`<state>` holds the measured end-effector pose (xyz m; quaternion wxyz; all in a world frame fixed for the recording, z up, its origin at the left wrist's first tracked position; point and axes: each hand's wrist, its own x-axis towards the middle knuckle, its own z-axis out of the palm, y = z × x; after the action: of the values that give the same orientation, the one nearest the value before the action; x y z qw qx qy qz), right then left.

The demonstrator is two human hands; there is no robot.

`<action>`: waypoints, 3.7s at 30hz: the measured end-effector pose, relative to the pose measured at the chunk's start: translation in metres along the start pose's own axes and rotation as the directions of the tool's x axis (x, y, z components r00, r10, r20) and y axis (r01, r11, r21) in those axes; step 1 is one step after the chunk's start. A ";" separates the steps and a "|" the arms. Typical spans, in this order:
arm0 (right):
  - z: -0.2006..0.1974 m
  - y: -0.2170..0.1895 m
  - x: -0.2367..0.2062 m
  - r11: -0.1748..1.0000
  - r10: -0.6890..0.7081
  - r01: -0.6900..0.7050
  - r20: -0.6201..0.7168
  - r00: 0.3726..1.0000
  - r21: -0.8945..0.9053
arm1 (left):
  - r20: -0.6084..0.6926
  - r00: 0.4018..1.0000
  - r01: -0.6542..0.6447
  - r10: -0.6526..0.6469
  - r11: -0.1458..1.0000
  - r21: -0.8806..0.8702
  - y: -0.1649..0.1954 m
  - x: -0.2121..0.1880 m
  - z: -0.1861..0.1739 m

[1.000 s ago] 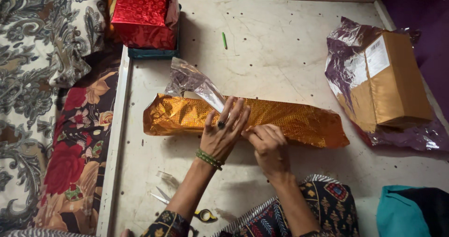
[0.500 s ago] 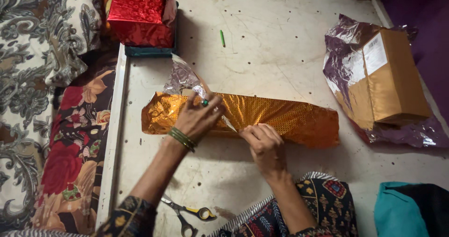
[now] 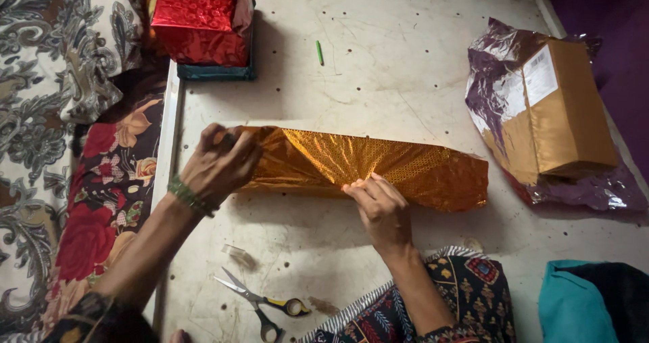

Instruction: The person wraps a rectangular box in red foil gift wrap, folding the paper over the box and securing it with tape. They then place a second box on orange foil wrap, fold the wrap around it, and press tape along the seam before lifting the wrapped box.

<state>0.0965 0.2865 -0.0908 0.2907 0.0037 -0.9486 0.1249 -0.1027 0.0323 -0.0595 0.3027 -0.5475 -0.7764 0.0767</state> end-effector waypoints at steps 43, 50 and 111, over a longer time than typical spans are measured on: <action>-0.024 0.039 -0.018 0.942 0.236 -0.195 0.122 0.964 -0.274 | -0.203 0.960 0.104 -0.192 0.920 -0.379 0.157 0.034 0.017; -0.052 0.055 -0.026 0.729 0.600 -0.525 0.039 0.799 -0.440 | -0.127 0.942 0.227 -0.310 0.869 -0.439 0.178 0.033 0.014; 0.005 0.088 0.135 0.842 0.021 -0.537 0.992 0.124 0.049 | 0.333 0.940 0.250 -0.081 0.828 -0.502 0.125 0.056 -0.024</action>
<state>-0.0253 0.3798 -0.0407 -0.4154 -0.0426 -0.8437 0.3374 -0.0009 0.1257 -0.0751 0.0226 -0.5221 -0.8479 -0.0893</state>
